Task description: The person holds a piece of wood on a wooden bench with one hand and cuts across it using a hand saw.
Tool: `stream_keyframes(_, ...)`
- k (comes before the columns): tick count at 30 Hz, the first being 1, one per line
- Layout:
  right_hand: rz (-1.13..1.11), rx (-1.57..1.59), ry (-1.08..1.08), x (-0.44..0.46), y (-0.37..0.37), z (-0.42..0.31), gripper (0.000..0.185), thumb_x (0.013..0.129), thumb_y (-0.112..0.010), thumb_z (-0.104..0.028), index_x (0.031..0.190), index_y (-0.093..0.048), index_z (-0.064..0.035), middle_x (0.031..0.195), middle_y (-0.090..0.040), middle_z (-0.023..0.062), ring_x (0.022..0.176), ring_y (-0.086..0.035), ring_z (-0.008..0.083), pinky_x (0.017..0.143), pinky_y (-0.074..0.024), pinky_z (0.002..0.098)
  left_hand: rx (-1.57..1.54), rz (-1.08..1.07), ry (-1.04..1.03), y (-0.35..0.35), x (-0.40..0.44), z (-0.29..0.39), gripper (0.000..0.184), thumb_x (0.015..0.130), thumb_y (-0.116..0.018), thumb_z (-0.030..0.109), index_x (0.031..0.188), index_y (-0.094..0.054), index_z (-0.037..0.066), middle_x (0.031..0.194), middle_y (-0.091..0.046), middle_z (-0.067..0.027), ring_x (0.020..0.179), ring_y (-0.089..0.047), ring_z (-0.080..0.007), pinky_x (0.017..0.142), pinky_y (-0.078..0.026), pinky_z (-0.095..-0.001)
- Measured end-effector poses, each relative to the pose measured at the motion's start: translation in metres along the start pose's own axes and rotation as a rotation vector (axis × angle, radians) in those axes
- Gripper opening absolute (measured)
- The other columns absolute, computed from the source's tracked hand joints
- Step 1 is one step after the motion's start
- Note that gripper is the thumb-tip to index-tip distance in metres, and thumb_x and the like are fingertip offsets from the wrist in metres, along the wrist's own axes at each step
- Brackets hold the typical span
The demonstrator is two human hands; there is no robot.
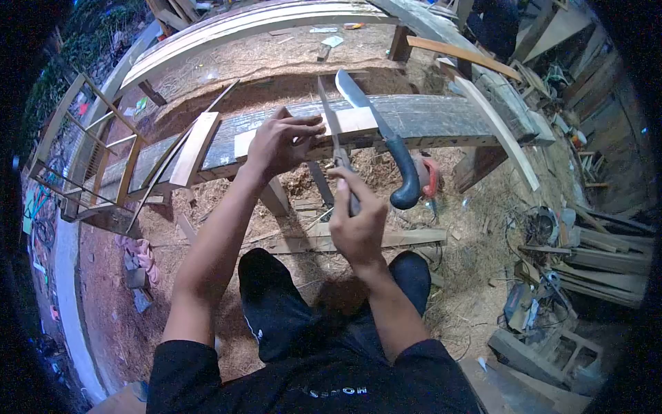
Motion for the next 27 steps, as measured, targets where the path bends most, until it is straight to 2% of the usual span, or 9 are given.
stream_keyframes(3, 0.106, -0.013, 0.223, -0.021, 0.001, -0.003, 0.022, 0.1, -0.054, -0.002, 0.111, -0.072, 0.003, 0.084, -0.072, 0.01, 0.07, -0.062, 0.0084, 0.063, -0.0504, 0.0262, -0.002, -0.007, 0.035, -0.003, 0.0, -0.004, 0.025, 0.083, -0.078, 0.024, 0.108, -0.083, 0.027, 0.119, -0.077, 0.0064, 0.091, -0.062, -0.0224, 0.083, -0.058, -0.0331)
stream_keyframes(6, 0.066, 0.014, -0.068, -0.062, 0.015, 0.009, 0.026, 0.1, -0.052, -0.002, 0.115, -0.073, 0.0016, 0.078, -0.068, 0.0055, 0.066, -0.058, 0.0053, 0.059, -0.0469, 0.0251, -0.004, -0.01, 0.051, -0.003, 0.002, -0.007, 0.025, 0.083, -0.078, 0.023, 0.108, -0.083, 0.026, 0.119, -0.077, 0.0059, 0.092, -0.062, -0.0223, 0.082, -0.058, -0.0339)
stream_keyframes(10, 0.079, 0.078, -0.002, -0.022, 0.003, 0.019, 0.026, 0.101, -0.053, -0.003, 0.117, -0.072, 0.0001, 0.074, -0.064, 0.0024, 0.06, -0.051, 0.0051, 0.053, -0.0395, 0.0253, -0.011, -0.023, 0.039, -0.003, 0.002, -0.006, 0.024, 0.082, -0.078, 0.022, 0.106, -0.084, 0.025, 0.118, -0.077, 0.0052, 0.091, -0.062, -0.0225, 0.079, -0.058, -0.0346)
stream_keyframes(13, 0.096, 0.0, 0.196, -0.014, -0.008, 0.016, 0.029, 0.102, -0.052, -0.005, 0.123, -0.07, 0.0007, 0.092, -0.074, 0.011, 0.07, -0.062, 0.0092, 0.063, -0.0489, 0.0267, -0.018, -0.011, 0.058, -0.003, 0.003, -0.011, 0.024, 0.083, -0.078, 0.022, 0.106, -0.084, 0.025, 0.118, -0.077, 0.005, 0.09, -0.061, -0.0226, 0.08, -0.057, -0.0337)
stream_keyframes(15, 0.07, 0.086, -0.02, -0.054, -0.003, 0.04, 0.034, 0.102, -0.049, -0.005, 0.13, -0.067, 0.0026, 0.104, -0.076, 0.0162, 0.074, -0.068, 0.0145, 0.068, -0.0526, 0.0286, -0.021, -0.015, 0.039, -0.004, 0.0, -0.009, 0.025, 0.083, -0.078, 0.022, 0.107, -0.083, 0.025, 0.119, -0.077, 0.0046, 0.09, -0.061, -0.0232, 0.081, -0.057, -0.0339)
stream_keyframes(19, 0.161, 0.114, -0.048, -0.089, 0.012, 0.05, 0.05, 0.101, -0.044, -0.019, 0.142, -0.057, 0.007, 0.087, -0.072, 0.0108, 0.061, -0.055, 0.0096, 0.058, -0.0468, 0.0258, -0.005, -0.007, -0.002, -0.004, 0.0, -0.006, 0.036, 0.078, -0.077, 0.013, 0.112, -0.082, 0.027, 0.122, -0.076, 0.0028, 0.085, -0.059, -0.0226, 0.078, -0.057, -0.0333)
stream_keyframes(22, 0.056, 0.147, -0.157, -0.059, -0.004, 0.064, 0.053, 0.102, -0.041, -0.021, 0.146, -0.055, 0.0048, 0.067, -0.052, 0.0004, 0.053, -0.044, 0.008, 0.05, -0.0369, 0.0266, -0.022, 0.004, 0.025, -0.002, 0.004, -0.011, 0.036, 0.078, -0.076, 0.012, 0.111, -0.083, 0.027, 0.122, -0.076, 0.0013, 0.085, -0.06, -0.0236, 0.079, -0.056, -0.0334)
stream_keyframes(25, 0.031, 0.213, -0.103, -0.056, -0.008, 0.08, 0.053, 0.103, -0.04, -0.022, 0.147, -0.054, 0.0042, 0.064, -0.046, -0.0025, 0.052, -0.041, 0.0069, 0.048, -0.0338, 0.0273, 0.007, 0.003, 0.022, 0.0, 0.005, -0.011, 0.031, 0.08, -0.078, 0.014, 0.108, -0.083, 0.025, 0.123, -0.076, 0.0001, 0.09, -0.062, -0.0256, 0.084, -0.057, -0.0355)
stream_keyframes(27, 0.064, 0.272, -0.144, -0.076, 0.006, 0.085, 0.052, 0.103, -0.039, -0.022, 0.145, -0.057, 0.0039, 0.068, -0.052, -0.0018, 0.052, -0.041, 0.0046, 0.047, -0.0325, 0.0258, 0.085, 0.031, -0.006, -0.003, 0.004, -0.007, 0.032, 0.085, -0.078, 0.022, 0.116, -0.079, 0.017, 0.124, -0.073, -0.0059, 0.099, -0.064, -0.0295, 0.09, -0.058, -0.0396)
Point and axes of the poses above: each hand's wrist, its own x-axis towards the middle knuckle, its own y-axis out of the back of the hand, z = x × y, the point moved 10 cm from there along x, towards the middle knuckle
